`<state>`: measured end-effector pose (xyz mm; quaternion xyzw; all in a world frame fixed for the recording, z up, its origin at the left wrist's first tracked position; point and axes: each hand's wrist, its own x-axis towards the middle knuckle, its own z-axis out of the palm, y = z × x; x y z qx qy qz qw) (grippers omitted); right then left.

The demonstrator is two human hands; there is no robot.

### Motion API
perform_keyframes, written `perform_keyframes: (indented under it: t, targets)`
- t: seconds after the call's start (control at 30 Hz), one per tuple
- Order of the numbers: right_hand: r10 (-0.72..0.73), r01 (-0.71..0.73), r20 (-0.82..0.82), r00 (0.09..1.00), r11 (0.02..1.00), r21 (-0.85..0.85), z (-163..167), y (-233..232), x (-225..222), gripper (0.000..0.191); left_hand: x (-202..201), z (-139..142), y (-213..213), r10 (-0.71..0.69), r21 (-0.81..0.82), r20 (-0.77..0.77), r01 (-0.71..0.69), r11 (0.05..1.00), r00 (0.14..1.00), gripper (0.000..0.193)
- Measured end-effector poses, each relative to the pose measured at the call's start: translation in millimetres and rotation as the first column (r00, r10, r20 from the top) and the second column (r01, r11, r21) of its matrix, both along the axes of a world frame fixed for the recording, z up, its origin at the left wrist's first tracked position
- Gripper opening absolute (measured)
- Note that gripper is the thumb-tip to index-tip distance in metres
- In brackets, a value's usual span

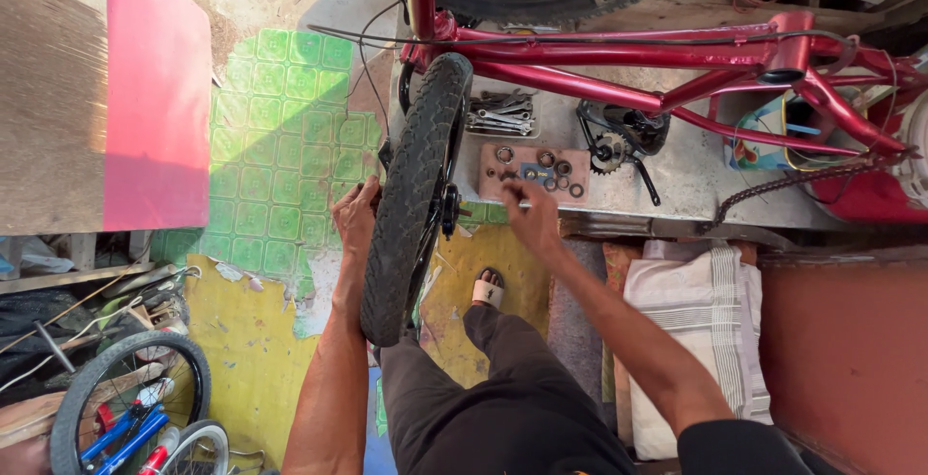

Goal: The person retrieves a metal rack from a hanging net, then moves to a workbench to work on a red bicycle frame. They use a wrench to tighten bolts on the frame and handle a bicycle wheel, placing it on the bench.

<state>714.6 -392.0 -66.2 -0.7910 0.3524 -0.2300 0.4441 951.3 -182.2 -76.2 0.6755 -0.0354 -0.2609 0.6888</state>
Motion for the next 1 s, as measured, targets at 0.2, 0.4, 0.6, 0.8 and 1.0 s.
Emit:
perform_keyframes:
  t: [0.2,0.4,0.6,0.8,1.0]
  targets:
    - [0.117,-0.113,-0.022,0.993,0.867,-0.485,-4,-76,59,0.030,-7,3,1,0.023,-0.057,-0.115,-0.029,0.998,0.993,0.032]
    - [0.160,-0.314,-0.392,0.906,0.875,-0.369,8,-108,121,0.038,-10,19,-6,0.069,-0.068,-0.258,-0.089,0.994,0.964,0.029]
    - [0.254,-0.493,-0.548,0.797,0.797,-0.348,4,-119,167,0.044,-7,23,-2,0.097,0.003,-0.240,-0.099,0.995,0.966,0.027]
    - [0.185,-0.481,-0.574,0.798,0.770,-0.419,-17,-124,190,0.042,2,23,-4,0.129,0.012,-0.297,-0.131,0.991,0.946,0.029]
    - [0.215,-0.446,-0.606,0.766,0.857,-0.259,-35,-135,188,0.033,3,39,-8,0.126,-0.054,-0.361,-0.156,0.986,0.924,0.028]
